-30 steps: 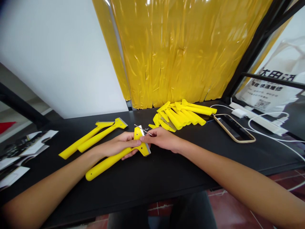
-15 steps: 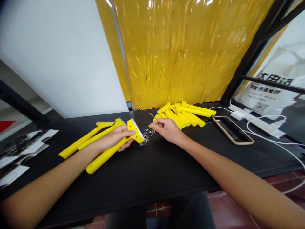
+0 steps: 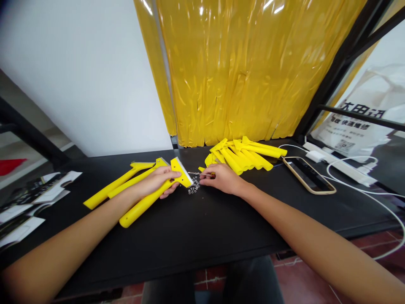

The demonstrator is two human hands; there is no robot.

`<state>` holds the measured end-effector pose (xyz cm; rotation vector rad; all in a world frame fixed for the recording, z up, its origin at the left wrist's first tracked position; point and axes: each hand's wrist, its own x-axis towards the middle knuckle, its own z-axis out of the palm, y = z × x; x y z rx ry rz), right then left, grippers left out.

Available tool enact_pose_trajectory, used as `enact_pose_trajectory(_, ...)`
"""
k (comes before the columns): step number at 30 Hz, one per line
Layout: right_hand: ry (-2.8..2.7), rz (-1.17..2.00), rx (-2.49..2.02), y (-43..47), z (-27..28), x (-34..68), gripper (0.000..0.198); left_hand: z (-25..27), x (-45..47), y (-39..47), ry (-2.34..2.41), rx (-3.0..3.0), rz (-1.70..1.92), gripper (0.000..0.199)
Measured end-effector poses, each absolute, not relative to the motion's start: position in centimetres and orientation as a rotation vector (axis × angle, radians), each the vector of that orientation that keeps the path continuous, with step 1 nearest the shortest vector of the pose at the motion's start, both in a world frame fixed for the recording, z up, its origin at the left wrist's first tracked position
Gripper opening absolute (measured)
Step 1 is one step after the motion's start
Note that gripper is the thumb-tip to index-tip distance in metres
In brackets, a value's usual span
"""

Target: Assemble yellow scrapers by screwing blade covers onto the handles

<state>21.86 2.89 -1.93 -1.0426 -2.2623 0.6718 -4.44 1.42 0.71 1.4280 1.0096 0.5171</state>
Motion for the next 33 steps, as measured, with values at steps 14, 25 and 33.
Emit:
enact_pose_trajectory(14, -2.358, 0.529, -1.110, 4.0, -1.8, 23.3, 0.021, 1.1, -3.9, 1.1, 1.014, 1.381, 0.570, 0.033)
enact_pose_trajectory(25, -2.420, 0.331, -1.124, 3.5, -1.5, 23.1, 0.020, 1.0, -4.0, 1.2, 1.017, 1.369, 0.591, 0.030)
enact_pose_trajectory(33, -2.369, 0.372, -1.285, 2.9, -1.9, 21.9, 0.018, 0.8, -4.0, 1.3, 1.016, 1.376, 0.592, 0.032)
